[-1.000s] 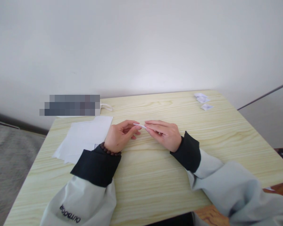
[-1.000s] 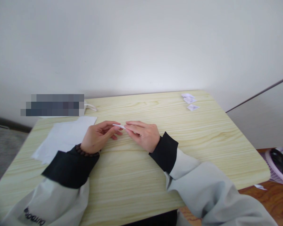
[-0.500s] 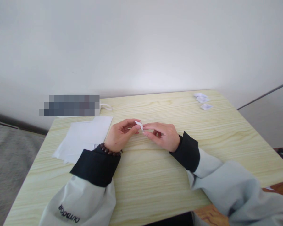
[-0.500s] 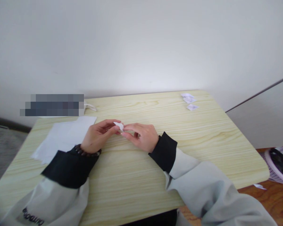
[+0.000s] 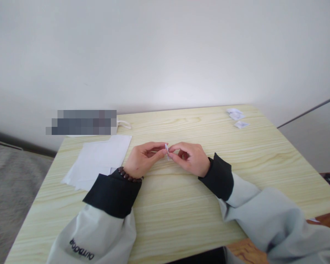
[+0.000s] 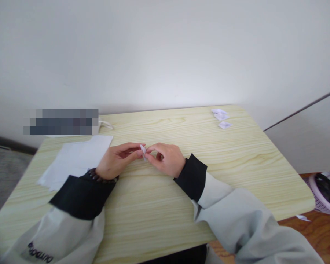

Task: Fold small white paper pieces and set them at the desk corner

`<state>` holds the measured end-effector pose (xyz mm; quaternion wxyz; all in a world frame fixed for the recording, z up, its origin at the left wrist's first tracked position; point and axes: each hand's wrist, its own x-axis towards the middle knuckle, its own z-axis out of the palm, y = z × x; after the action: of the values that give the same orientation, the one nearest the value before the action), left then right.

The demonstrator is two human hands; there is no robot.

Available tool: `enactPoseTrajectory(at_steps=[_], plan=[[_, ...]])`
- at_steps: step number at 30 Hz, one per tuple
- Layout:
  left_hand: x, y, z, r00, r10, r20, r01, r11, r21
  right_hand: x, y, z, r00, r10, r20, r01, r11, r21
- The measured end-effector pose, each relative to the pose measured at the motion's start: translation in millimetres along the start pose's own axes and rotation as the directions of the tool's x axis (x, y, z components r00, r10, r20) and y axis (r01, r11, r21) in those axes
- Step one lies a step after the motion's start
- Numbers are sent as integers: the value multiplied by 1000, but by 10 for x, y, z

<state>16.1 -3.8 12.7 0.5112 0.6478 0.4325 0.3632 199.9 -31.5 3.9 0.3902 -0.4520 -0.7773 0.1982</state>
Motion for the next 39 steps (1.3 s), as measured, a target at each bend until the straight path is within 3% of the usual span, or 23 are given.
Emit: enactPoseTrajectory(at_steps=[11,21,30,35,39], plan=[[-20,0,17,982,189,3,-187,970,155,-4,-27,24,991,124,-43,-121,990,66],[-36,8,20,937,349,20,-331,864,379,4,-22,46,997,26,-78,-33,996,-82],[-72,5,61,967,253,-22,-223,888,403,5,9,62,997,51,-53,-49,998,41],[-79,3,64,963,266,-48,-216,863,457,13,-7,47,998,13,-55,-14,1000,-13],[-70,18,39,961,277,-8,-242,855,459,28,-9,33,995,-59,-80,52,995,-89]])
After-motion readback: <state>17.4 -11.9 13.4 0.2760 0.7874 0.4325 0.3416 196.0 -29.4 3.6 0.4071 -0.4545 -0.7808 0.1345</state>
